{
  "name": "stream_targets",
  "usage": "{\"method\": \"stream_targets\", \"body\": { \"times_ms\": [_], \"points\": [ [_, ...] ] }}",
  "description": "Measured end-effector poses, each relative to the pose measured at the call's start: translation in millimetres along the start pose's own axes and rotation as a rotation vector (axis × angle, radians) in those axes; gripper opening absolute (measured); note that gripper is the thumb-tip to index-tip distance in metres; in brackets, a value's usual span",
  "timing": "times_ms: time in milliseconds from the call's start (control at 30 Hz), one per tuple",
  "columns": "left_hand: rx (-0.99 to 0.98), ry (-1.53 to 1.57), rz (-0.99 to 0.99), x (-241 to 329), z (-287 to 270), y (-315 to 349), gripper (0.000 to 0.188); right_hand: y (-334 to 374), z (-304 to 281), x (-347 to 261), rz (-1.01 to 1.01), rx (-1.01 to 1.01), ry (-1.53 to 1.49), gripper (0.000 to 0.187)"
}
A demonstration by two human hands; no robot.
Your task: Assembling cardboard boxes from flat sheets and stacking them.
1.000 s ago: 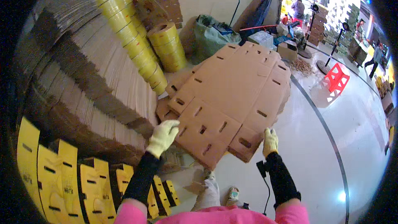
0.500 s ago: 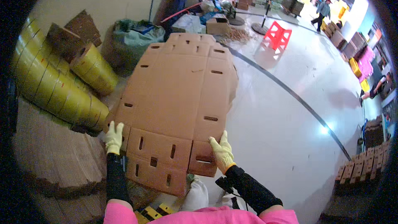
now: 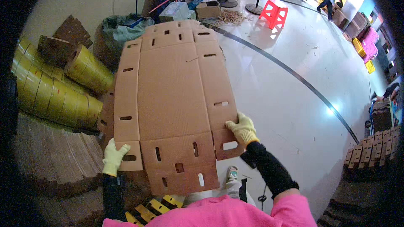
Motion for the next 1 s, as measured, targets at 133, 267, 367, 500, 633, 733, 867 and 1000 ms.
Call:
{"method": "stream_targets", "body": {
  "times_ms": [133, 267, 367, 500, 633, 733, 867, 1000],
  "points": [
    [0.072, -0.358, -0.052, 88.9, 23.0, 34.3, 0.078, 7.4, 12.8, -68.9, -0.593, 0.083, 0.248, 0.045],
    [-0.063, -0.077, 0.123, 94.3, 25.7, 40.7, 0.086, 31.4, 41.8, -88.4, -0.654, -0.24, 0.292, 0.051],
    [-0.19, 0.416, 0.289, 55.4, 11.4, 43.3, 0.083, 33.9, 37.4, -80.1, -1.095, -0.446, 0.167, 0.05],
    [0.328, -0.865, 0.885, 93.0, -2.6, 54.0, 0.048, 32.5, 16.1, -138.6, -1.613, -0.155, 0.687, 0.028],
    [0.335, -0.924, 1.004, 147.0, -18.5, 58.9, 0.027, 20.3, 41.7, -143.1, -1.676, -0.497, 0.784, 0.011],
    [0.164, -0.982, 1.025, 165.7, 3.5, 66.5, 0.022, 17.2, 50.7, -141.1, -1.615, -0.383, 0.834, 0.008],
    [-0.184, -0.766, 0.612, 171.3, 27.3, 44.5, 0.016, 15.2, 40.7, -124.7, -1.516, -0.475, 0.876, 0.01],
    [-0.086, -0.398, 0.678, 190.3, 69.2, 39.5, 0.041, 20.3, 48.8, -120.0, -1.543, -0.376, 0.863, 0.01]
  ]
}}
Point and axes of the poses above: each hand's wrist, its own y-axis away from the middle knuckle, its own z-axis out of the palm, x = y × z, the point moved 5 cm from there along -y, towards the middle knuckle, and after that the axes turned 12 degrees about -y, right-handed, at the moved point
